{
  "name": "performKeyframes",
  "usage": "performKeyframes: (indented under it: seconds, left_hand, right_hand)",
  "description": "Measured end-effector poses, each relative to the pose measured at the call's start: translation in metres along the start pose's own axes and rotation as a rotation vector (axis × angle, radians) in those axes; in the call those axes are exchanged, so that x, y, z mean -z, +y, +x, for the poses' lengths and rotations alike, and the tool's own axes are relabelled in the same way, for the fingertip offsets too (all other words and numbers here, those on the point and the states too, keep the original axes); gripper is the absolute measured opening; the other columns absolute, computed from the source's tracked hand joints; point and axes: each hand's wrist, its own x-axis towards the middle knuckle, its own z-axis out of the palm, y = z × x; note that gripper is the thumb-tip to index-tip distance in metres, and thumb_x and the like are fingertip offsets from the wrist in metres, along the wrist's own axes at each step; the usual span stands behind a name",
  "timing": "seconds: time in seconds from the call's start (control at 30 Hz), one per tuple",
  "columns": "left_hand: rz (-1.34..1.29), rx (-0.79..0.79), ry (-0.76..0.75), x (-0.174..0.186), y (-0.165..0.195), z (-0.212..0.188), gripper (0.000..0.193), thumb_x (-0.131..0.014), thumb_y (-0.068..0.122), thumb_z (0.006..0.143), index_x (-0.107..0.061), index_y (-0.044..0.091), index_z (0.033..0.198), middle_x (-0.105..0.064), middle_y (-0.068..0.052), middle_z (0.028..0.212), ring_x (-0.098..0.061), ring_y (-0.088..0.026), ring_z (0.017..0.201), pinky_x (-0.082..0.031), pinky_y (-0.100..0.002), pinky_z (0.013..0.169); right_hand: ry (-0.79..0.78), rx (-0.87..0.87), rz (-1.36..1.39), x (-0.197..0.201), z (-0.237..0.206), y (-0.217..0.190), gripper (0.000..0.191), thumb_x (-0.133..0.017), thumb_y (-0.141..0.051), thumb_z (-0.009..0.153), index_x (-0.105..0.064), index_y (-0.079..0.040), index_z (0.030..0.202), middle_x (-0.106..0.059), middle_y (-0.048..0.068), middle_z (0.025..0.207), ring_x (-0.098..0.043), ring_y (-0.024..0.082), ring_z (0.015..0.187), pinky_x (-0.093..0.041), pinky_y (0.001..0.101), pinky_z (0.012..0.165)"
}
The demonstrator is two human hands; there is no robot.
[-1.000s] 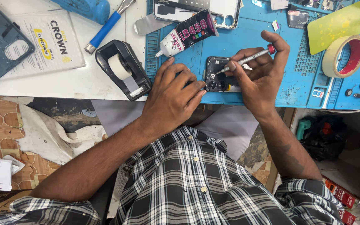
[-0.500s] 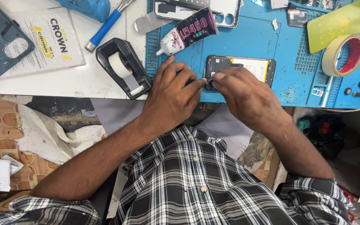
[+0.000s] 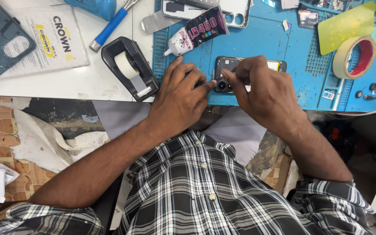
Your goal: The person handles a disassembled smartphone, peels off a protective film from the battery, and places a black component over the battery area. They then use a screwdriver to fasten screws around the component on the phone's internal chassis.
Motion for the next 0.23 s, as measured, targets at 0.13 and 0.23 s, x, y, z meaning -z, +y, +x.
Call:
performKeyframes:
  seconds: [0.13, 0.23]
  left_hand:
    - [0.014, -0.004, -0.001, 0.003, 0.000, 0.001, 0.031, -0.073, 0.007, 0.089, -0.076, 0.006, 0.120, -0.062, -0.010, 0.110, -0.053, -0.030, 0.124, -0.029, -0.056, 0.125]
    - [0.015, -0.010, -0.001, 0.002, 0.000, 0.002, 0.031, -0.073, 0.008, 0.090, -0.076, 0.006, 0.121, -0.062, -0.010, 0.111, -0.053, -0.030, 0.125, -0.028, -0.056, 0.124]
  right_hand:
    - [-0.016, 0.112, 0.271, 0.007, -0.007, 0.002, 0.029, -0.066, -0.006, 0.101, -0.042, 0.004, 0.113, -0.066, 0.023, 0.118, -0.075, 0.027, 0.094, -0.062, 0.0331, 0.071]
    - [-0.049, -0.017, 0.136, -0.004, -0.009, 0.010, 0.033, -0.072, -0.010, 0.102, -0.044, 0.001, 0.114, -0.071, 0.013, 0.105, -0.077, 0.024, 0.089, -0.060, 0.0348, 0.068]
